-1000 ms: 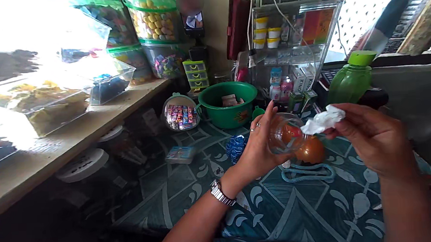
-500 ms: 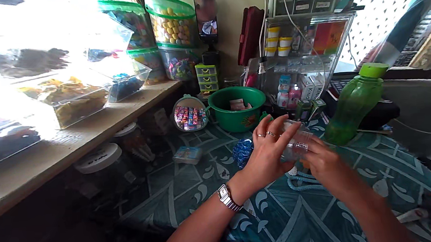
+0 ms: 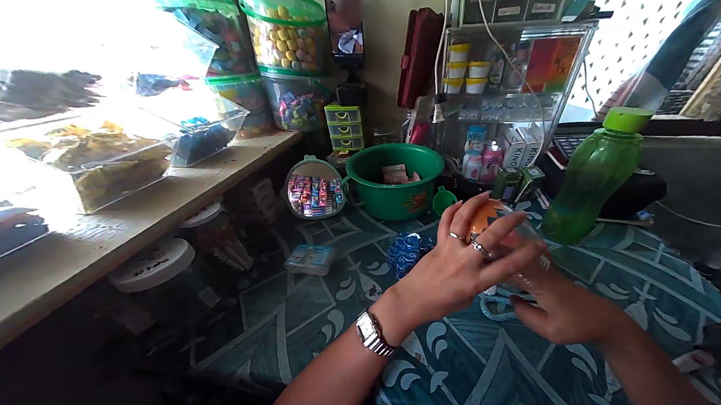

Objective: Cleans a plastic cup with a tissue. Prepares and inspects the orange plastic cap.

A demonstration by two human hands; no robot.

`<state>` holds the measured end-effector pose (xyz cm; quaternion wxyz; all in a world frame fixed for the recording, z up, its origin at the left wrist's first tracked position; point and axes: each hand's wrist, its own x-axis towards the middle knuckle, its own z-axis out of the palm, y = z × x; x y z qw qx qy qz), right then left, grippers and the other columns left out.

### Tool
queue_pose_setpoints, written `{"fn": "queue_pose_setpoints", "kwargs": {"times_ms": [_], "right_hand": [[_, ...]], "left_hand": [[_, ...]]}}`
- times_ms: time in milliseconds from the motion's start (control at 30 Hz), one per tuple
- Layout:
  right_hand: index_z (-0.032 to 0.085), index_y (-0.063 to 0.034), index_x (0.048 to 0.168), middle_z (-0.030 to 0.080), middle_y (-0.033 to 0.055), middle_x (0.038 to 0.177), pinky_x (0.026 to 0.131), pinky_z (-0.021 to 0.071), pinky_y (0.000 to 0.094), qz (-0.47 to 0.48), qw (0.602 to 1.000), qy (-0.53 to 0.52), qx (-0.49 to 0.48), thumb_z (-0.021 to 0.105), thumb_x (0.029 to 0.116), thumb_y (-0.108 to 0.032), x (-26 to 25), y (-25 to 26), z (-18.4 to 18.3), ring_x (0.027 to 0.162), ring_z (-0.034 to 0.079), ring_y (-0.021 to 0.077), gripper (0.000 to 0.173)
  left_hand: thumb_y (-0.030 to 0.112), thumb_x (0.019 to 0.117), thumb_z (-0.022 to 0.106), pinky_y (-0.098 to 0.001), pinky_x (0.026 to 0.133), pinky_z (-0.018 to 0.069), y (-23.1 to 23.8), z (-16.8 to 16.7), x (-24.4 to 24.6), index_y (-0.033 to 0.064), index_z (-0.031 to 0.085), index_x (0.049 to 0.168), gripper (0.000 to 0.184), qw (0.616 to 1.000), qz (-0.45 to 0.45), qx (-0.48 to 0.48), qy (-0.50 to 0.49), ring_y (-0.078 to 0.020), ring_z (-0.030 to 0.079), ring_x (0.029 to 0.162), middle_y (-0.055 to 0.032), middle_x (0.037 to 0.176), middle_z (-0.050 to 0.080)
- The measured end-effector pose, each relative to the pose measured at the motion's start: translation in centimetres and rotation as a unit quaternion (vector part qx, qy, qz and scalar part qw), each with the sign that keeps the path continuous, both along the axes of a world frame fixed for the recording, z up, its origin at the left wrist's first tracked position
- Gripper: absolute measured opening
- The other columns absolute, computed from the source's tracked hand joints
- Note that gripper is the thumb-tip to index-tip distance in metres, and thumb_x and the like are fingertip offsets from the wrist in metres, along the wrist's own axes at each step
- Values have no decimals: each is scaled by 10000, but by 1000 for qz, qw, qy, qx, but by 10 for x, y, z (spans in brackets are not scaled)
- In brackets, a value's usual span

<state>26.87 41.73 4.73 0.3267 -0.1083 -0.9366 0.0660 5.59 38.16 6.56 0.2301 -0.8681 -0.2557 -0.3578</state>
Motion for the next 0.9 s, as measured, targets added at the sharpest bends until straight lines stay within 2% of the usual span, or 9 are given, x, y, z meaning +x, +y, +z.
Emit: {"fn": "queue_pose_setpoints", "kwargs": {"times_ms": [200, 333, 467, 533, 600, 667, 767, 833, 900], "right_hand": [[664, 13, 1226, 689, 71, 1217, 1040, 488, 217, 17, 983, 110, -147, 630, 934, -187, -5, 2, 0, 1195, 595, 16, 356], [674, -6, 1161, 707, 10, 1130, 951, 542, 198, -2, 978, 138, -154, 592, 914, -145, -10, 4, 2, 1080, 635, -19, 296], [690, -133, 1153, 708, -56, 1132, 939, 545, 202, 6, 975, 188, -116, 612, 935, -181, -16, -4, 7, 1072, 635, -8, 236], [678, -176, 1179, 707, -65, 1152, 981, 536, 238, -2, 976, 206, -75, 614, 951, -196, -17, -7, 8, 1098, 639, 8, 237], [694, -179, 1187, 718, -24, 1159, 1000, 537, 270, -38, 979, 201, -22, 618, 945, -177, -16, -6, 7, 1121, 649, 50, 254], [703, -150, 1224, 720, 46, 1195, 1035, 517, 321, -70, 981, 178, 32, 613, 926, -142, -19, -5, 0, 1174, 648, 126, 312], [656, -32, 1317, 674, 138, 1316, 1107, 442, 323, -81, 988, 115, 62, 631, 872, -129, -30, -19, -8, 1308, 582, 216, 456], [598, 30, 1378, 615, 189, 1398, 1158, 380, 317, -44, 995, 86, 28, 658, 856, -169, -31, -23, -10, 1393, 507, 244, 561], [543, 43, 1419, 563, 190, 1454, 1194, 322, 283, 26, 994, 99, -24, 645, 883, -195, -29, -17, -12, 1444, 432, 185, 595]], "left_hand": [[75, 938, 658, -643, 1151, 245, -1, 1, 4, 250, 544, 1434, 538, 999, -2, -9, -39, -451, 279, 1475, -145, 1551, 445], [46, 785, 795, -636, 1179, 264, -2, 5, 6, 196, 546, 1462, 737, 984, -46, -110, -130, -432, 245, 1504, -180, 1578, 394], [287, 617, 962, -446, 1160, 397, -1, 16, -9, 143, 209, 1624, 1265, 925, -86, -267, -257, -273, 250, 1522, -168, 1684, 105], [302, 606, 976, -360, 1094, 471, -1, 19, -13, 204, 63, 1646, 1387, 858, -132, -384, -315, -163, 416, 1419, -100, 1657, 196], [372, 691, 908, -350, 1022, 545, -3, 20, -13, 213, 56, 1639, 1284, 778, -207, -473, -357, -157, 556, 1296, -74, 1559, 375], [573, 798, 793, -323, 966, 575, -7, 20, -9, 182, 127, 1627, 1134, 740, -242, -494, -387, -130, 635, 1175, -56, 1436, 522], [356, 917, 709, -290, 915, 581, -11, 19, 0, 120, 315, 1536, 771, 736, -191, -473, -444, -115, 681, 1048, -70, 1220, 651], [264, 913, 714, -286, 893, 585, -9, 18, 2, 114, 354, 1504, 708, 733, -176, -472, -457, -126, 693, 1018, -76, 1170, 671], [277, 907, 721, -310, 902, 588, -6, 14, 1, 134, 334, 1518, 736, 716, -189, -481, -469, -157, 700, 1029, -95, 1186, 675]]}}
